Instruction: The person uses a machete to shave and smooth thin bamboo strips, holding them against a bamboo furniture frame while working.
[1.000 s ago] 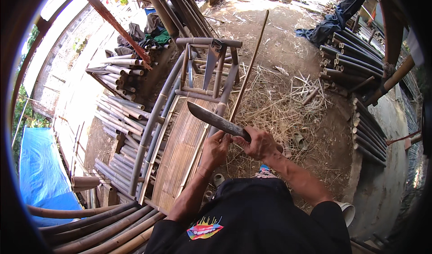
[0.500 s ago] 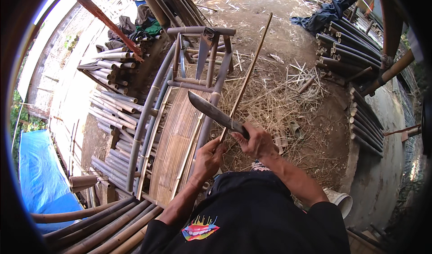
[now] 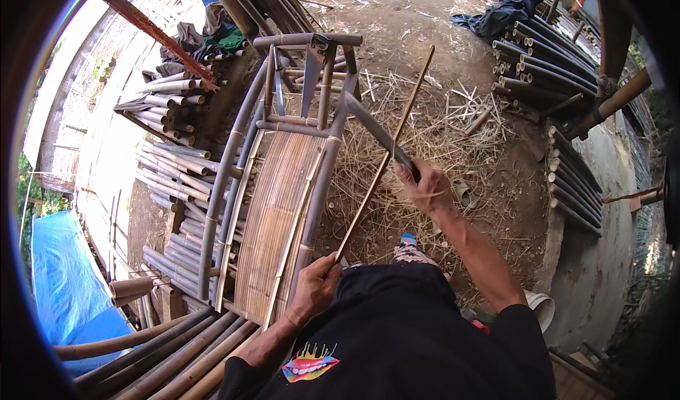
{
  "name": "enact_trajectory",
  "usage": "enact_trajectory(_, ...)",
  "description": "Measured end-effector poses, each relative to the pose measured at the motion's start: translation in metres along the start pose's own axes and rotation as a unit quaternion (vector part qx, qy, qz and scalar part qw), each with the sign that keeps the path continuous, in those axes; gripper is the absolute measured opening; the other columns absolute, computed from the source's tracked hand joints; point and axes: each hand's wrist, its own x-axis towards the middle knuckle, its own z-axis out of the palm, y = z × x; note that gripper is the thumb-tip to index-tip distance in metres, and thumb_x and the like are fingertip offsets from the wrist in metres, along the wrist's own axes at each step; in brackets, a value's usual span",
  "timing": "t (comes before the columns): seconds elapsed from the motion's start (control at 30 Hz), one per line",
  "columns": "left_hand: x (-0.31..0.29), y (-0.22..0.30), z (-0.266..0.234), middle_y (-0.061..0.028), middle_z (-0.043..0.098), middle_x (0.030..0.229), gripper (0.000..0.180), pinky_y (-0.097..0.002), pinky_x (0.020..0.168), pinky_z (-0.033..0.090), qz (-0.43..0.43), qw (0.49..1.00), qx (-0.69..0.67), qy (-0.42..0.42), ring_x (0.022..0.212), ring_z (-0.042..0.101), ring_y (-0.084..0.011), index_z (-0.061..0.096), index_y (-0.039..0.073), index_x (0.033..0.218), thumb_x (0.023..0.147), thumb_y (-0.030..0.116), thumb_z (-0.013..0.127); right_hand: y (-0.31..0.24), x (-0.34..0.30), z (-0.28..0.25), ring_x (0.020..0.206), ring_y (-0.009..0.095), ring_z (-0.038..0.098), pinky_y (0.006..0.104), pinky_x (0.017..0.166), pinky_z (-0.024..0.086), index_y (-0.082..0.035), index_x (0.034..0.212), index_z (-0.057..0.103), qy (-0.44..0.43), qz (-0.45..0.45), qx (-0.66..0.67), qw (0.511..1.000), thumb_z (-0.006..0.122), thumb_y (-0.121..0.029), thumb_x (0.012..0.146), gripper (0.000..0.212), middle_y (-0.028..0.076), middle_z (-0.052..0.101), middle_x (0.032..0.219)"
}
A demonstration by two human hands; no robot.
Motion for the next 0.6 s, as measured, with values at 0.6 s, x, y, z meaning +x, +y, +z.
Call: enact_trajectory(0.6, -0.042, -0.008, -0.025, -0.0161, 0.062, 0.081, 0.028, -0.0379, 0.064, 0.049, 0.059, 0.994, 0.095, -0.001, 0.073, 0.064, -0.0321, 0.062, 0.002, 0.115, 0.087, 0.005, 0.061, 0.029, 0.01, -0.028, 0.036, 0.008, 0.041, 0.0284, 0.03, 0.038, -0.012, 0.075, 0.051, 0.028, -0.059, 0.018, 0.998, 0.029, -0.072, 0.092, 0.067, -0.004, 0.043, 0.049)
